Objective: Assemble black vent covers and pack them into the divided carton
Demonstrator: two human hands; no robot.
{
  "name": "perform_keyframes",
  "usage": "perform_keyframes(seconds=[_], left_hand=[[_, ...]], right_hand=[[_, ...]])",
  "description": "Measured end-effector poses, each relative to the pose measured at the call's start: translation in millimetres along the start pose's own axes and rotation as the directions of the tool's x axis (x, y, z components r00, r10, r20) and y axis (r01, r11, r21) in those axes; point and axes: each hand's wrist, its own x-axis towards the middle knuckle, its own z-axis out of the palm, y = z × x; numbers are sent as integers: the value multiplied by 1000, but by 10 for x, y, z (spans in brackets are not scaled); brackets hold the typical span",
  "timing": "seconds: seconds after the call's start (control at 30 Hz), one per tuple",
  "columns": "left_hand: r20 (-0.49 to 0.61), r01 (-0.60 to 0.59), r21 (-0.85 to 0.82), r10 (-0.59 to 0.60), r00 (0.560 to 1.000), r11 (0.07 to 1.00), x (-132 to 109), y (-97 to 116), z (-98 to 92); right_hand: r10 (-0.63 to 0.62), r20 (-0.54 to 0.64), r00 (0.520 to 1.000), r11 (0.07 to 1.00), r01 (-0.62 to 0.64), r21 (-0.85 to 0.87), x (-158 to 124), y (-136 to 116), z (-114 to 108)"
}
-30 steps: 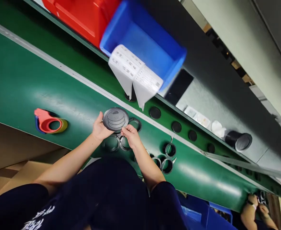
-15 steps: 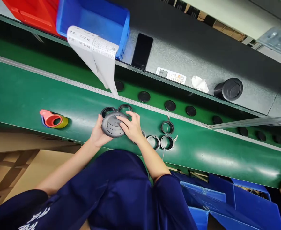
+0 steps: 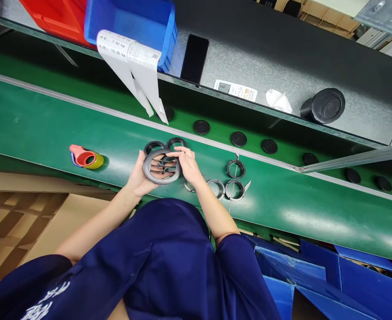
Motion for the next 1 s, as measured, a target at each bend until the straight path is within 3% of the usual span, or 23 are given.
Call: perform_keyframes(seconds=[0.13, 0.23, 0.37, 0.47, 0.6, 0.67, 0.8, 0.93, 1.0], left_hand=[[-15, 19, -2, -19, 1000, 1000, 20, 49, -81], [-40, 35, -30, -36, 999, 999, 76, 110, -211], [-206, 105, -65, -116, 972, 992, 175, 162, -496], [-319, 202, -39, -204, 926, 979, 255, 144, -698], [-319, 236, 13, -219, 922, 972, 376, 207, -843], [-354, 243, 41, -213, 911, 969, 429, 326, -887], [-503, 205, 152, -103, 858, 967, 494, 618, -1044], [-568, 186, 285, 10, 823, 940, 643, 791, -1324], [-562, 192, 495, 144, 814, 848, 844, 826, -1415]], right_hand=[[-11, 5, 1000, 1000, 11, -11, 6, 42, 48], [-68, 25, 997, 991, 70, -112, -4, 80, 186], [-156, 330, 931, 905, 268, -331, -66, 140, 459], [-12, 415, 910, 886, 202, -417, -41, 214, 662], [129, 471, 873, 905, 90, -415, 280, 397, 889], [226, 406, 886, 879, -6, -477, 568, 554, 972], [391, 125, 912, 693, -202, -692, 1193, 979, 1065], [460, 116, 880, 572, -194, -797, 1545, 1363, 1108], [474, 115, 873, 541, -186, -820, 1608, 1483, 1101]])
